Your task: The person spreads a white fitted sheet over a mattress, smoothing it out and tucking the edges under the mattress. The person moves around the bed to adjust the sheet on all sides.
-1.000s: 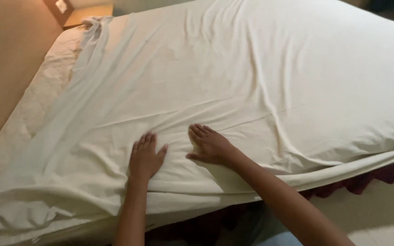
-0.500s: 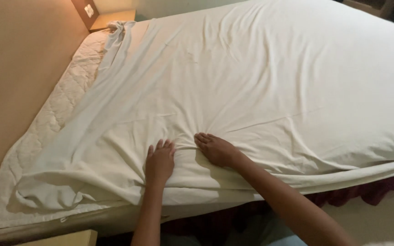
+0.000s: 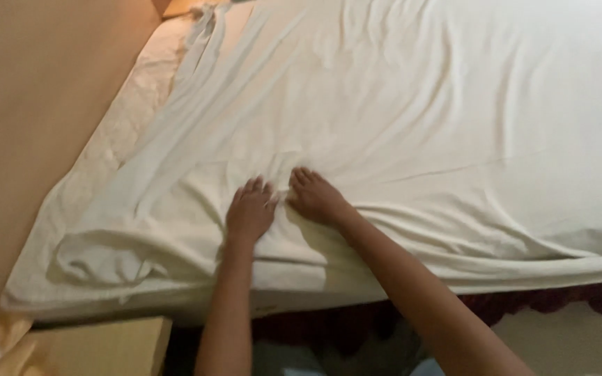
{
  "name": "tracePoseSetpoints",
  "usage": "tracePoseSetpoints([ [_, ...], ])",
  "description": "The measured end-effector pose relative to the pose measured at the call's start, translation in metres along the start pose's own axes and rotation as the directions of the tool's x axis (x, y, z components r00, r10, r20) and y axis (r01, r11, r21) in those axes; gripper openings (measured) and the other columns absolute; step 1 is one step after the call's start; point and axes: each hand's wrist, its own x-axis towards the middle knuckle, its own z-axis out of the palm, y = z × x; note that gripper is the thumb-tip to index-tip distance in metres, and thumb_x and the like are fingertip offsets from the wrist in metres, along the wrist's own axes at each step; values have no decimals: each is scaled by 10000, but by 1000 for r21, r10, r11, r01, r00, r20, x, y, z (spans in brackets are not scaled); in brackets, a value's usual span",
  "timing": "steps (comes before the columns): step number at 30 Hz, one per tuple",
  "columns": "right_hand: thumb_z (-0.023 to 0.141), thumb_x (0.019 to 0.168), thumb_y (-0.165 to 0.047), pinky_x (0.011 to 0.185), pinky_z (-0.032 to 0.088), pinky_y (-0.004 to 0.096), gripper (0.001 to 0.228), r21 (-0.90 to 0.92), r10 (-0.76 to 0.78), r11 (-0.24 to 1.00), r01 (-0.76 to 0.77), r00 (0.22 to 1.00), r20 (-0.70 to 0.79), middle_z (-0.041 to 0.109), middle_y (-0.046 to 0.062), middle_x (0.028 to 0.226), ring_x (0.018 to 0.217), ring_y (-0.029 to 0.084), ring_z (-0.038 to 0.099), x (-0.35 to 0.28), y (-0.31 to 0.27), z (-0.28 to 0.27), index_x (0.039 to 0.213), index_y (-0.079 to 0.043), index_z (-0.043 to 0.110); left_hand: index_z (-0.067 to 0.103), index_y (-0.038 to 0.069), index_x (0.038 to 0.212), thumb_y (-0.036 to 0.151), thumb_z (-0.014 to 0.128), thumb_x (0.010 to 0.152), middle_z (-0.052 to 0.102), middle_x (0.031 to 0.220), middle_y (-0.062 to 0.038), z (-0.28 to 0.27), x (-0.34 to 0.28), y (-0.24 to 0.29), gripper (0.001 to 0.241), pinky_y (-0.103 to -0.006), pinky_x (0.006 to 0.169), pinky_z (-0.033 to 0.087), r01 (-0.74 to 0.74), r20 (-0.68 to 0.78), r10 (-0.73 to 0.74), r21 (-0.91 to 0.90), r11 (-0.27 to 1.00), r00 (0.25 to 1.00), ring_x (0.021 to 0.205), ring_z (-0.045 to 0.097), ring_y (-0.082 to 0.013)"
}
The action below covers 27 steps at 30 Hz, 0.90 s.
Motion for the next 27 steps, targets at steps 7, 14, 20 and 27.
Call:
tracePoseSetpoints([
  [7,496,946,-149,1179,331,448,515,-169,-17,986,15,1000,-10,457,249,1537,1453,354,405,12,-11,18,1403,86,518,630,81,1351,319,430,1051,554,1484,-88,5,-11,10,432,-485,1131,357,53,-51,-48,98,994,998,1390,479,-283],
  [14,499,933,-94,1118,439,422,336,-196,14,981,-13,1000,2,626,238,1320,1289,345,569,11,-35,15,1184,73,649,676,110,1313,292,433,1046,604,1442,-81,4,-26,-1,404,-468,1163,349,19,-112,-37,-163,986,993,1375,496,-268],
  [20,502,1020,-312,1178,350,452,483,-139,-129,982,124,991,-27,533,284,1428,1403,392,461,23,-75,4,1253,101,590,565,52,1427,369,446,1042,516,1532,-110,-10,-39,-29,512,-515,1214,258,222,-119,-236,-120,968,964,1473,391,-270],
  [27,538,966,-585,1209,256,414,861,80,-176,982,172,983,51,367,273,1580,1477,389,318,72,-120,26,1465,107,417,328,-143,1501,606,484,974,306,1571,-315,-3,-93,-149,929,-516,1214,116,560,-323,-526,15,828,787,1514,212,-433],
])
